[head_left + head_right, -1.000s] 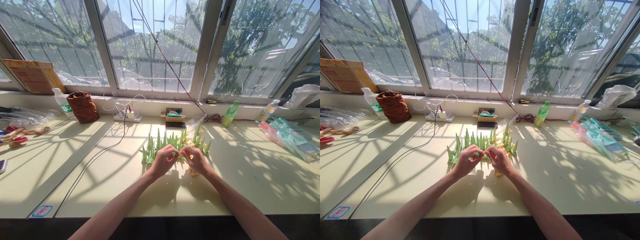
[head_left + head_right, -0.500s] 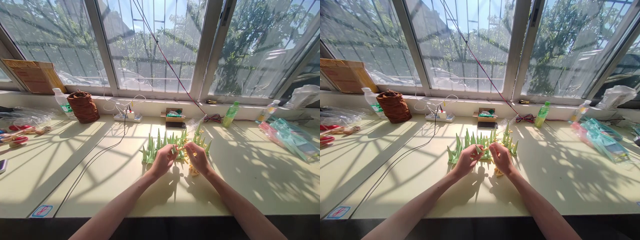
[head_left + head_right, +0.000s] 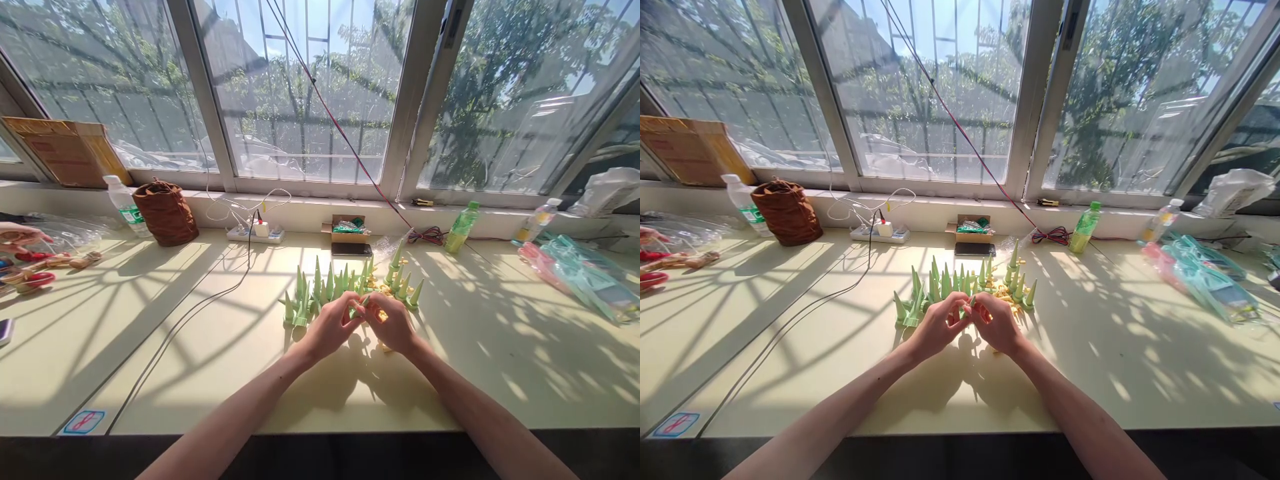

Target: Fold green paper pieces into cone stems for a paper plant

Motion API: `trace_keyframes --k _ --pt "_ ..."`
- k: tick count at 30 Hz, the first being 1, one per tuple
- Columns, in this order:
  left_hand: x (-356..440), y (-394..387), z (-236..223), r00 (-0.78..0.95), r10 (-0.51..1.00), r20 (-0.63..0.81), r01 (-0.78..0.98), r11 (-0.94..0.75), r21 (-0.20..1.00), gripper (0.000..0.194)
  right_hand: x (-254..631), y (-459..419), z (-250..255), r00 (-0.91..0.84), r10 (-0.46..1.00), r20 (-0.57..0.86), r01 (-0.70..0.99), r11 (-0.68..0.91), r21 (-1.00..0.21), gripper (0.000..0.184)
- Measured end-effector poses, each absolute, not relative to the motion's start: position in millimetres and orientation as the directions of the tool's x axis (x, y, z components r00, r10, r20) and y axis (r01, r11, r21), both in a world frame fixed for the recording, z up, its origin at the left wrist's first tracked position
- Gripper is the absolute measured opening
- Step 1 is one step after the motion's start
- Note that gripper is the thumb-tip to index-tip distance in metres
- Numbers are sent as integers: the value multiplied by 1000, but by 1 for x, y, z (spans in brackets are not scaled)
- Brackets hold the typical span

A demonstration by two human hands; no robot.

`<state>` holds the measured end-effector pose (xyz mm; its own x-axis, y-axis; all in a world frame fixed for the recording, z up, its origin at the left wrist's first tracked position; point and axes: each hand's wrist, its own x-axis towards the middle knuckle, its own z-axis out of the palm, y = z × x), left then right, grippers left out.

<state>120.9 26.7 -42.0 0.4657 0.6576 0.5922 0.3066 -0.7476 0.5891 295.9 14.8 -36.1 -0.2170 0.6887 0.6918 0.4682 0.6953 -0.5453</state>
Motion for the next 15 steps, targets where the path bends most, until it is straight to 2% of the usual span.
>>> trace_keyframes --k 4,11,15 --pt "121 28 -42 428 652 625 345 -758 554 26 304 17 -31 -102 683 723 505 662 -554 14" --pt "122 30 -40 405 638 656 426 -766 482 4 335 31 -23 219 620 753 610 515 -602 18" --pt "121 30 -39 423 635 647 468 -764 443 8 341 36 -24 258 610 750 624 487 -611 18"
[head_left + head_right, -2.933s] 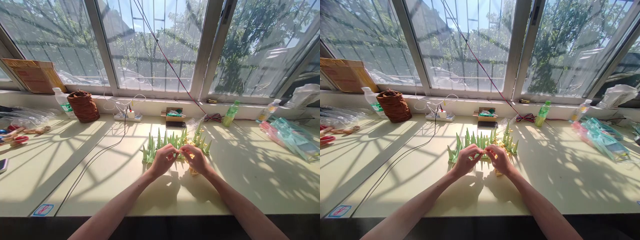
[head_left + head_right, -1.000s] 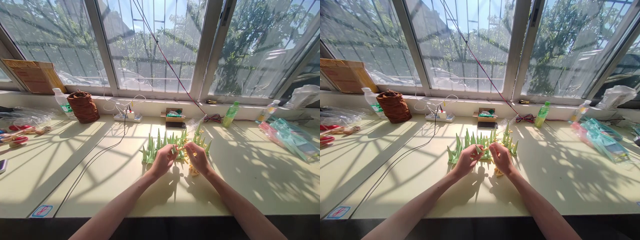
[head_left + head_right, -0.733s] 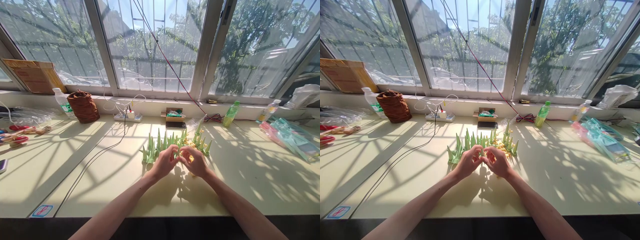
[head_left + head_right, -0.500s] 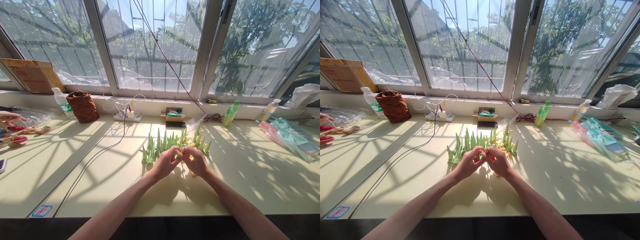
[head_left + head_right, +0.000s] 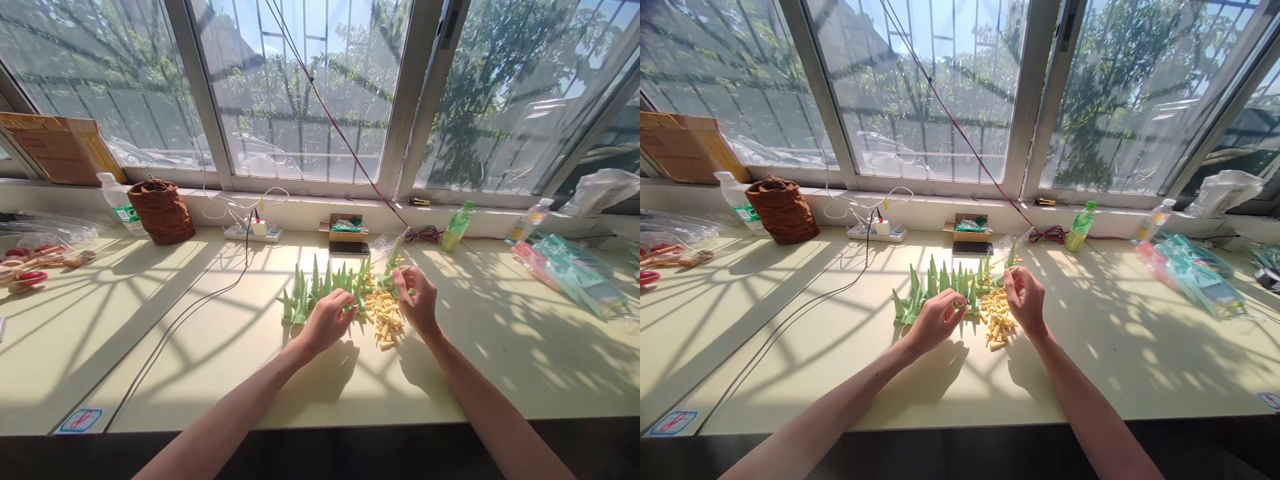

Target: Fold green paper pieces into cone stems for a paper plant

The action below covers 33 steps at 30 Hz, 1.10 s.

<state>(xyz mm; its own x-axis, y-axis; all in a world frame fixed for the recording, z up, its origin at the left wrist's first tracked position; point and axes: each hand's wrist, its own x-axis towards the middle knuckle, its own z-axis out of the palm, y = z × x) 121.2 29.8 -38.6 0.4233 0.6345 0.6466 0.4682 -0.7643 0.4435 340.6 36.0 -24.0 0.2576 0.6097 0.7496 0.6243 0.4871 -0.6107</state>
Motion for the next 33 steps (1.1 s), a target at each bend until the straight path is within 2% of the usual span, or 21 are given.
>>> trace_keyframes --k 6,11,13,15,17,19,21,25,29,33 --pt "118 30 -39 494 618 611 546 -768 334 13 341 40 -26 169 666 726 648 480 -591 21" --pt "117 30 -40 556 600 576 606 -766 213 17 341 38 -27 172 646 744 654 490 -576 19" --pt "117 30 -40 564 603 564 632 -755 175 17 343 38 -26 222 567 794 664 508 -548 18" --pt "116 30 -41 572 609 549 652 -744 146 17 348 38 -23 317 418 851 692 512 -509 17" --pt "116 30 -41 580 615 534 666 -736 125 17 356 40 -18 404 266 875 733 478 -484 18" --pt "116 30 -41 583 625 520 680 -725 109 16 366 44 -14 441 200 875 773 411 -484 20" --pt "115 30 -41 582 637 505 695 -712 97 14 377 50 -12 456 232 859 796 325 -510 22" --pt "114 32 -43 590 660 466 713 -697 84 5 392 63 -18 472 448 759 796 155 -586 22" --pt "114 31 -42 587 686 429 730 -678 85 7 398 71 -28 466 555 689 768 132 -626 21" --pt "115 31 -40 572 715 401 753 -652 89 11 399 73 -29 516 586 625 714 108 -691 23"
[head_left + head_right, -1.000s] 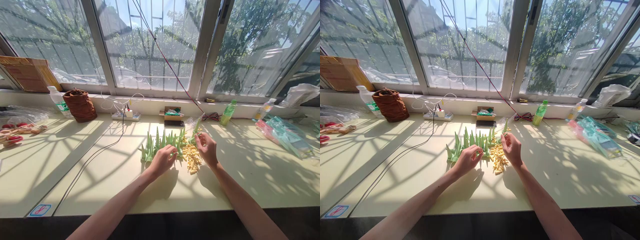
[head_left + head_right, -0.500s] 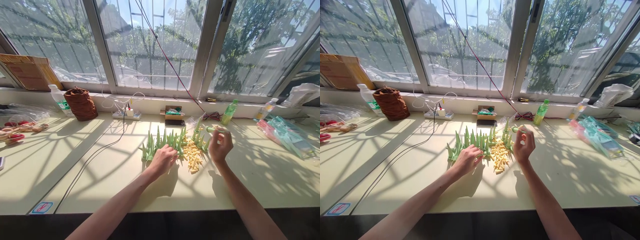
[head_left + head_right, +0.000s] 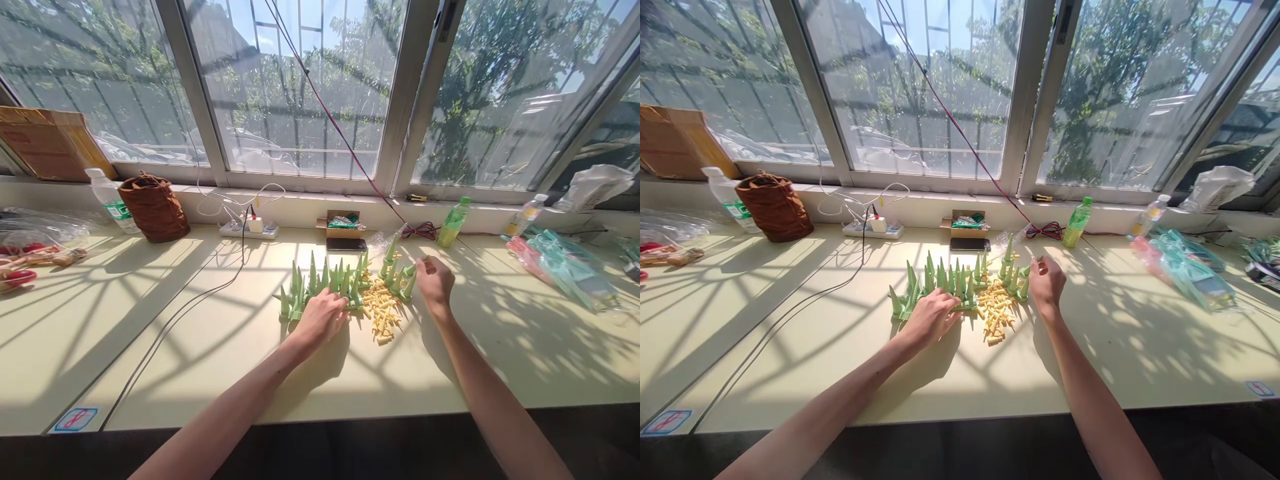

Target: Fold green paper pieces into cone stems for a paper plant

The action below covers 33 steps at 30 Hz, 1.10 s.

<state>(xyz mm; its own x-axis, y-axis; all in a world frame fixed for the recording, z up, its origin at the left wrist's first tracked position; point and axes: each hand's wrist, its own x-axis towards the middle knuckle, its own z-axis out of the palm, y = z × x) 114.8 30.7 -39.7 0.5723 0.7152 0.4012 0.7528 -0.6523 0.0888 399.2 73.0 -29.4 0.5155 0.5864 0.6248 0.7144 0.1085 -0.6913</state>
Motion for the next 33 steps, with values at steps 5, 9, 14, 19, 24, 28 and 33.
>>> trace_keyframes --k 5,9,14,19,24,28,33 --pt "116 32 -40 553 746 371 777 -622 92 12 402 73 -28 590 587 554 644 73 -762 28" --pt "115 33 -40 550 758 350 787 -611 87 11 408 77 -36 569 664 486 616 47 -786 29" --pt "115 34 -40 543 770 335 796 -600 88 12 412 82 -47 522 756 395 580 25 -814 36" --pt "116 34 -40 539 782 313 802 -590 92 14 412 84 -48 488 793 365 554 42 -831 43" --pt "116 34 -39 548 781 299 797 -596 96 12 410 82 -46 491 791 364 554 39 -832 48" --pt "116 34 -39 552 775 308 792 -603 98 11 408 80 -43 489 780 391 580 44 -813 54" --pt "117 32 -39 572 743 348 765 -636 100 18 401 73 -32 505 699 507 651 77 -755 52"
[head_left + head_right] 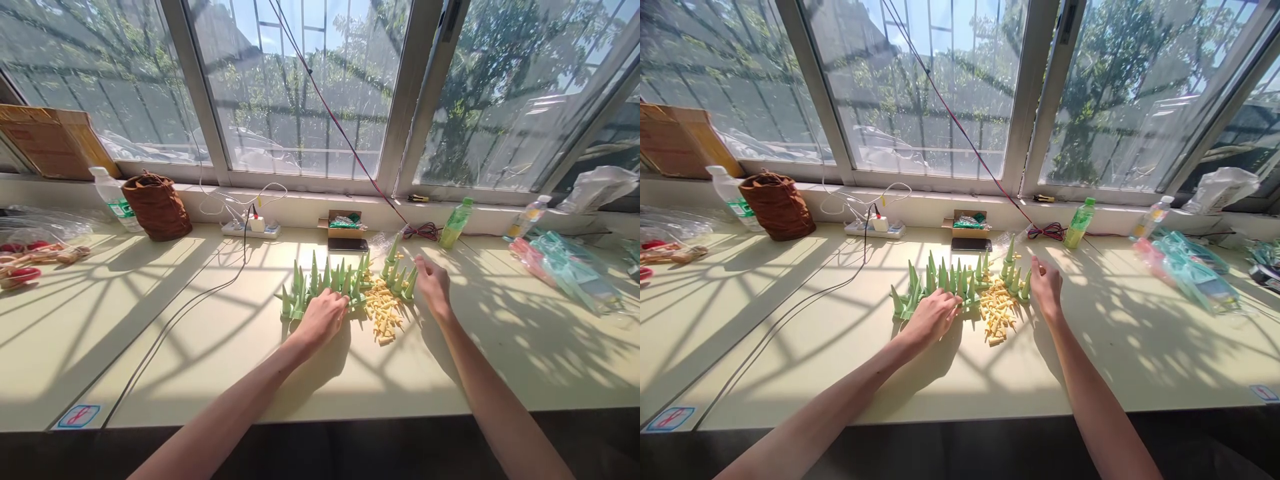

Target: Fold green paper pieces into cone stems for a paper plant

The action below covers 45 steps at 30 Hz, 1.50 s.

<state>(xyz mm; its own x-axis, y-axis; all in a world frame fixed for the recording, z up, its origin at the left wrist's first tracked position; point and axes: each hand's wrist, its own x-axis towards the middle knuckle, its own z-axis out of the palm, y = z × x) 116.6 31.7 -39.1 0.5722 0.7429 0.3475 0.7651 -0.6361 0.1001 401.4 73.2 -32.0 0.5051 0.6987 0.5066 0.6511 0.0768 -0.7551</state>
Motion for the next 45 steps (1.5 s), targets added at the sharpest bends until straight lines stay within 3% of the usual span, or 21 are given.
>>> trace_keyframes --k 7,11,13,16,19,22,30,35,45 --pt "118 28 -38 579 686 441 706 -692 150 22 374 53 -18 531 480 698 719 182 -671 34" --pt "118 27 -35 517 685 514 681 -693 238 25 345 35 -19 300 580 757 749 348 -564 29" --pt "118 27 -35 474 690 548 655 -692 304 25 331 28 -22 87 690 718 690 478 -543 31" --pt "118 29 -34 404 699 590 592 -692 414 21 317 23 -29 -148 738 659 631 584 -511 27" --pt "119 30 -34 322 711 626 513 -686 516 18 312 23 -35 -286 739 611 587 639 -497 20" --pt "119 29 -33 251 729 637 429 -674 602 19 313 24 -36 -362 733 575 569 663 -487 27" --pt "122 24 -26 137 791 596 214 -611 762 23 316 27 -38 -437 725 532 598 676 -430 25" --pt "124 26 -28 119 828 547 118 -559 820 26 311 27 -43 -438 713 548 556 694 -457 20" --pt "123 26 -27 247 873 421 161 -465 870 22 306 20 -35 -357 729 583 513 675 -529 17"
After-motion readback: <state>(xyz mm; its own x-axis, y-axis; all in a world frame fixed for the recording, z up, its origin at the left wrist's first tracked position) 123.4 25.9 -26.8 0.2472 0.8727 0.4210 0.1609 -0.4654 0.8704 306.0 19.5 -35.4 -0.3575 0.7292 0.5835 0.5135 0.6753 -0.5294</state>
